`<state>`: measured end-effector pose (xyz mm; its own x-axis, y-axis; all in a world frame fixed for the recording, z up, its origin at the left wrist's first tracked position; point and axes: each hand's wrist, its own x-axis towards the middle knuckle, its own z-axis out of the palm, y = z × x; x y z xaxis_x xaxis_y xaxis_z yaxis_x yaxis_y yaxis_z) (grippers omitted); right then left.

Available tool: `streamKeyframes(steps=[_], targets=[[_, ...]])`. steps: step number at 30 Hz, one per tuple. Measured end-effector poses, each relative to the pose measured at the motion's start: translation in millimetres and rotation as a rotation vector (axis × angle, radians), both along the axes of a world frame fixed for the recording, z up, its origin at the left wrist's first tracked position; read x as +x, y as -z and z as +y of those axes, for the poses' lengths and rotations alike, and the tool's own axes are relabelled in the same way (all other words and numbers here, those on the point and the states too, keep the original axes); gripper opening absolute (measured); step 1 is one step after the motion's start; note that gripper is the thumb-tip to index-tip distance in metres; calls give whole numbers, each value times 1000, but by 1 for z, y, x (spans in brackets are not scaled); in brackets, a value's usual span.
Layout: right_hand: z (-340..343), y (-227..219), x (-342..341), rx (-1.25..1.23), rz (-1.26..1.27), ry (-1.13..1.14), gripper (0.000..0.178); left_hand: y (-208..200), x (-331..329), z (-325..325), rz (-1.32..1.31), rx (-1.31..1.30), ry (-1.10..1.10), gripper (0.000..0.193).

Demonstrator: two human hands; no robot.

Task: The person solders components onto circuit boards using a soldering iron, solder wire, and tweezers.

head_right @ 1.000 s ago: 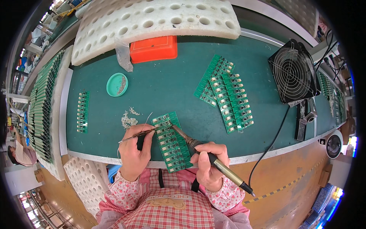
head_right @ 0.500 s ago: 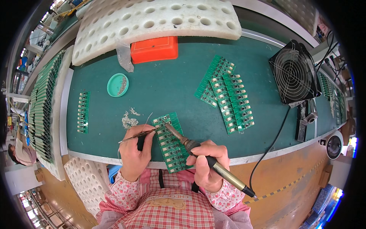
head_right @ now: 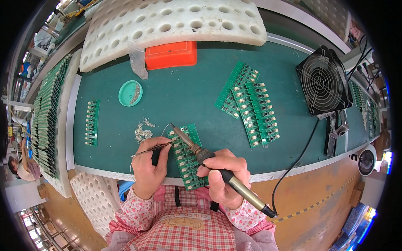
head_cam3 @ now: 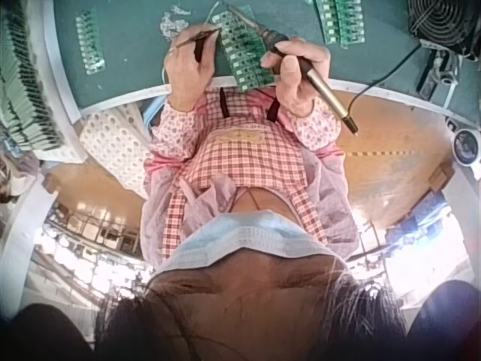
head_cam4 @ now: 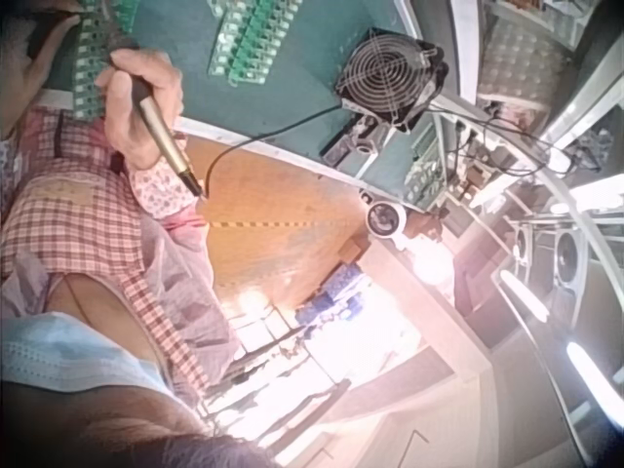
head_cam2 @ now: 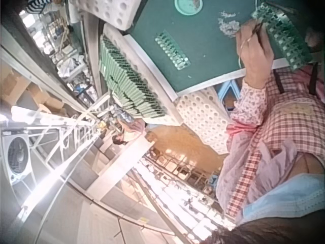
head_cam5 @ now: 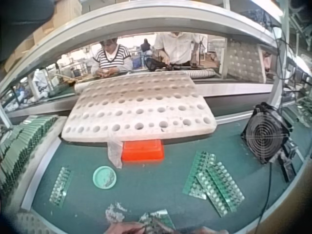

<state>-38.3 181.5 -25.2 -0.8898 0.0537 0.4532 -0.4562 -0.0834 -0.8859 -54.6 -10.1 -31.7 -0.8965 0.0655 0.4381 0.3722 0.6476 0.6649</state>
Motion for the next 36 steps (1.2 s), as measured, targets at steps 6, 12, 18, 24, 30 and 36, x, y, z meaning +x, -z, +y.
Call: streamKeyframes(steps=[6,12,18,24,30,36], targets=[[-1,1,-3,14,0,-3,18,0,0,0,-6,4,-2,10],[-1,2,-4,6,33,10,18,-1,0,1,-8,0,-7,10],[8,2,-1,118,-51,66,12,0,1,1,-23,29,-15,15],[7,-1,-2,305,-86,44,5,1,1,0,-16,42,-20,16],[3,-4,-3,324,-145,21,7,1,1,0,-21,28,-16,13],[2,-3,-4,365,-162,1,7,0,1,1,-19,20,-19,13]])
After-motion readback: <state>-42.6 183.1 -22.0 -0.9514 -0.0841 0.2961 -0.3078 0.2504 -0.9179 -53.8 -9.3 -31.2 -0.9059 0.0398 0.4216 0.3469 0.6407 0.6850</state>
